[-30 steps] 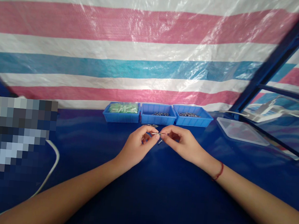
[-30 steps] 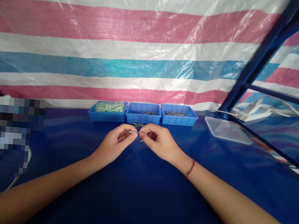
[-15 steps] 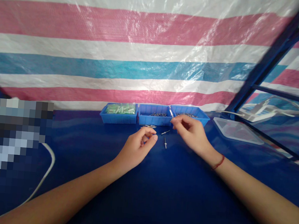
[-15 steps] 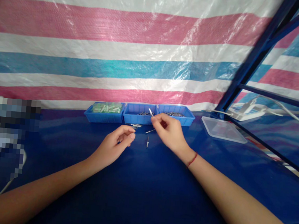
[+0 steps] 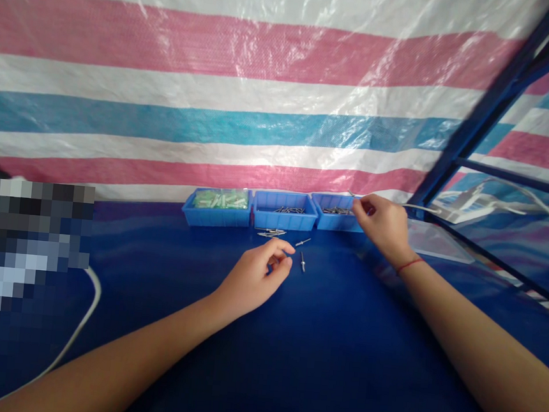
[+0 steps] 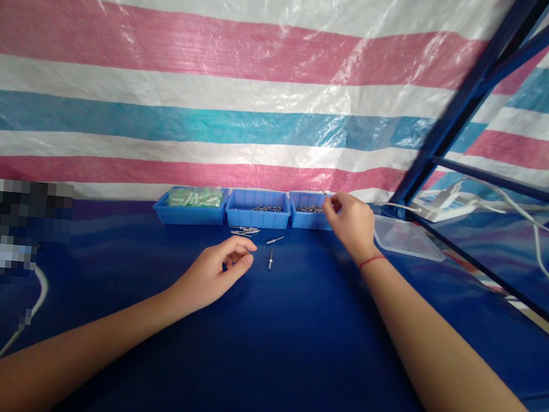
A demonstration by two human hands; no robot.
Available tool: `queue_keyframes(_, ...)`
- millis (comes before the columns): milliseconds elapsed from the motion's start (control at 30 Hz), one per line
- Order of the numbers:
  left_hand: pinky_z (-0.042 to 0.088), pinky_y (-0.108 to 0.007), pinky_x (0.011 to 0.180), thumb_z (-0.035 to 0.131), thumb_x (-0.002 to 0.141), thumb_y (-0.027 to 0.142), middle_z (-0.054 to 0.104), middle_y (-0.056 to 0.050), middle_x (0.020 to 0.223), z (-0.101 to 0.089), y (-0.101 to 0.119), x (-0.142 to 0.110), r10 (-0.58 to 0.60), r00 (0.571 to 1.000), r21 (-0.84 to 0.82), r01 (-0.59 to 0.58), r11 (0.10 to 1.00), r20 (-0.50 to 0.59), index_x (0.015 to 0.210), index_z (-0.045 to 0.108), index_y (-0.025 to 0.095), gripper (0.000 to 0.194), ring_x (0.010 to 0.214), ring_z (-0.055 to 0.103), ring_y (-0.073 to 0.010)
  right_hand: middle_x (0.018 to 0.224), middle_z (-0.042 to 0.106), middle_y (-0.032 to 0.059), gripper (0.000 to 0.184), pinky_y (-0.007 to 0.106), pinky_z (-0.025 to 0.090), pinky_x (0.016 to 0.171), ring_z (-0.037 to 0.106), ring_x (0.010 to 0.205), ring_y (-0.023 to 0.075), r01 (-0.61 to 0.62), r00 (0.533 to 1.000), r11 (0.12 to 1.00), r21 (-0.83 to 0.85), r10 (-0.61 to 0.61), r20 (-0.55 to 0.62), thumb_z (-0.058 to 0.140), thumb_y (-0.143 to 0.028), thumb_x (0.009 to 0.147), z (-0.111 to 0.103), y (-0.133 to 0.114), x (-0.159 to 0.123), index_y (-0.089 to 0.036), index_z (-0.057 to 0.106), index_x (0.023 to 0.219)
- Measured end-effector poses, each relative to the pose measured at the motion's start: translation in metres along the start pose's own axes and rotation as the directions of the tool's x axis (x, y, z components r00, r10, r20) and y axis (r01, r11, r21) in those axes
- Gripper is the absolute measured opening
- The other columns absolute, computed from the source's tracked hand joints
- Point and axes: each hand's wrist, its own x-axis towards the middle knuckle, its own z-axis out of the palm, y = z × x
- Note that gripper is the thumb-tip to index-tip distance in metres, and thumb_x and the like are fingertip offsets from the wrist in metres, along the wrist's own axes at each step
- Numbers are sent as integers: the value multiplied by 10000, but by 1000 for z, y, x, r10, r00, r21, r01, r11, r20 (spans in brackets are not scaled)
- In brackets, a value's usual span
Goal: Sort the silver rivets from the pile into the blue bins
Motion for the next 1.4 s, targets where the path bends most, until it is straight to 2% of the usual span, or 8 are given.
queue_keyframes(533, 437, -237, 674, 480, 855, 173, 642, 4, 798, 3, -1, -1, 102, 993, 127, -109, 986, 64, 935, 603, 200, 149, 708, 595, -123, 661, 690, 89, 343, 280, 312, 504, 613, 597, 229, -70, 996, 992, -106, 75, 41, 475, -426, 818, 6, 10, 1, -177, 683, 705)
queue_keyframes(667, 449, -276, 725, 487, 867, 203, 642, -26, 869, 3, -4, 0, 97, 993, 257, -111, 960, 64, 996, 630, 202, 193, 787, 605, -157, 656, 685, 99, 346, 278, 288, 506, 602, 589, 226, -55, 997, 991, -121, 60, 39, 453, -400, 833, -1, 3, 2, -169, 657, 676)
queue_keyframes(800, 423, -364, 805, 511, 882, 294, 593, -56, 1110, 5, -3, 0, 203, 956, 460, -280, 843, 210, 1118, 637, 308, 268, 921, 582, -211, 658, 668, 81, 320, 276, 292, 523, 588, 580, 195, 103, 992, 992, -69, -98, 83, 439, -349, 853, -6, -13, -2, -171, 621, 660)
queue_keyframes(900, 392, -394, 830, 478, 906, 313, 561, -41, 1238, 5, -2, 1, 257, 920, 499, -378, 780, 295, 1159, 612, 325, 286, 1031, 541, -239, 690, 661, 58, 288, 263, 322, 551, 590, 608, 172, 280, 944, 959, 50, -284, 166, 437, -323, 871, -8, -31, -9, -172, 620, 707)
queue_keyframes(1033, 382, -389, 815, 456, 918, 349, 614, -49, 1190, 4, -2, 2, 240, 920, 509, -374, 775, 310, 1146, 621, 254, 297, 1052, 531, -246, 700, 650, 44, 289, 250, 356, 580, 600, 645, 158, 401, 858, 895, 195, -442, 261, 431, -317, 896, -12, -51, -21, -167, 641, 767)
queue_keyframes(1100, 385, -373, 814, 472, 915, 322, 650, -37, 1113, 5, -2, 2, 227, 932, 499, -345, 795, 283, 1079, 654, 241, 258, 1009, 553, -227, 705, 647, 39, 277, 246, 365, 582, 594, 636, 151, 418, 839, 873, 250, -477, 262, 439, -311, 895, -14, -57, -27, -166, 649, 788)
queue_keyframes(1233, 412, -337, 801, 500, 905, 254, 682, -11, 956, 5, -5, 2, 173, 963, 452, -251, 856, 208, 892, 694, 222, 196, 904, 595, -188, 727, 652, 25, 217, 235, 389, 574, 569, 596, 127, 340, 860, 847, 410, -456, 230, 473, -276, 874, -15, -66, -36, -167, 644, 796)
queue_keyframes(1400, 455, -301, 804, 546, 872, 198, 670, -13, 912, 4, -8, 2, 168, 981, 326, -189, 926, 92, 852, 667, 204, 122, 865, 618, -168, 688, 634, -2, 176, 234, 412, 540, 522, 506, 103, 102, 905, 789, 606, -327, 273, 483, -228, 846, -9, -77, -48, -166, 626, 928)
